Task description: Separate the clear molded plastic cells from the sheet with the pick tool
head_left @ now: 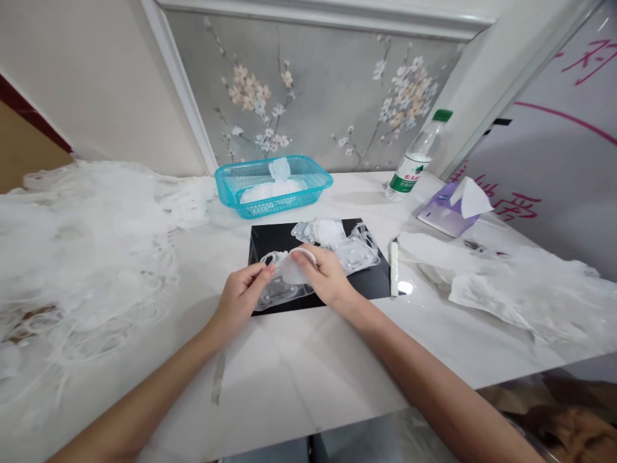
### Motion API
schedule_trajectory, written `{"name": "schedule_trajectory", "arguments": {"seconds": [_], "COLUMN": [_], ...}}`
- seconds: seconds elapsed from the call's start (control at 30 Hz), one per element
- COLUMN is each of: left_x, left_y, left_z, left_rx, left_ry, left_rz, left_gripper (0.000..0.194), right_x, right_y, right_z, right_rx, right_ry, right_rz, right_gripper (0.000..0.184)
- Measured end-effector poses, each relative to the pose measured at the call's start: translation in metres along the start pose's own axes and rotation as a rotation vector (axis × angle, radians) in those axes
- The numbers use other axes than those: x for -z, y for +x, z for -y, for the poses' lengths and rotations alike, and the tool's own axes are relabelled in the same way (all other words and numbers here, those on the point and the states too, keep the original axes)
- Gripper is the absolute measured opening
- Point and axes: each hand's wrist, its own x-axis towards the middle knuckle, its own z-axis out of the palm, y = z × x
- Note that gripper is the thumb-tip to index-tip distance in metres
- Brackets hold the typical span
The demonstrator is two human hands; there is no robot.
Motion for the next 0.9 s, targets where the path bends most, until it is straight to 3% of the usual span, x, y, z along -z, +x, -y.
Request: {"name": "schedule_trajectory", "arguments": {"seconds": [0.13,0.3,0.37,0.5,0.63,0.7,0.77,0.9], "left_x": [-0.004,-0.007,-0.006,-0.003,0.0,0.0,0.001,0.003], "left_y": [0.002,0.001,0.0,0.001,0.005,0.006,0.005,0.005], "left_z": [-0.006,-0.003,-0.001,0.003,0.007,0.007,0.007,0.008], "left_rx": [0.087,0.114,0.104,0.053,0.021,-0.008,-0.031,-0.014], "left_ry": [-0.228,-0.31,-0.285,-0.163,-0.209,-0.243,-0.189,0.001], "left_rz": [-0.016,-0.055,-0.075,-0.136,-0.209,-0.225,-0.192,-0.141], "left_gripper": [0.041,0.042,0.042,0.043,0.034,0.024,0.032,0.029], "right_x": [0.002,-0.004,-0.007,-0.008,-0.009,-0.01,-0.009,-0.008], "right_y": [0.002,0.003,0.003,0.001,-0.001,-0.002,-0.001,0.0], "right_z": [0.001,0.001,0.002,0.007,0.015,0.016,0.015,0.01], "right_rx": [-0.138,-0.241,-0.317,-0.521,-0.568,-0.559,-0.54,-0.531], "right_ry": [0.133,0.206,0.305,0.595,0.736,0.769,0.791,0.777], "right_rz": [-0.102,-0.211,-0.182,0.013,0.14,0.136,0.101,0.034], "right_gripper": [0.029,0.029,0.029,0.031,0.058,0.048,0.035,0.031]}}
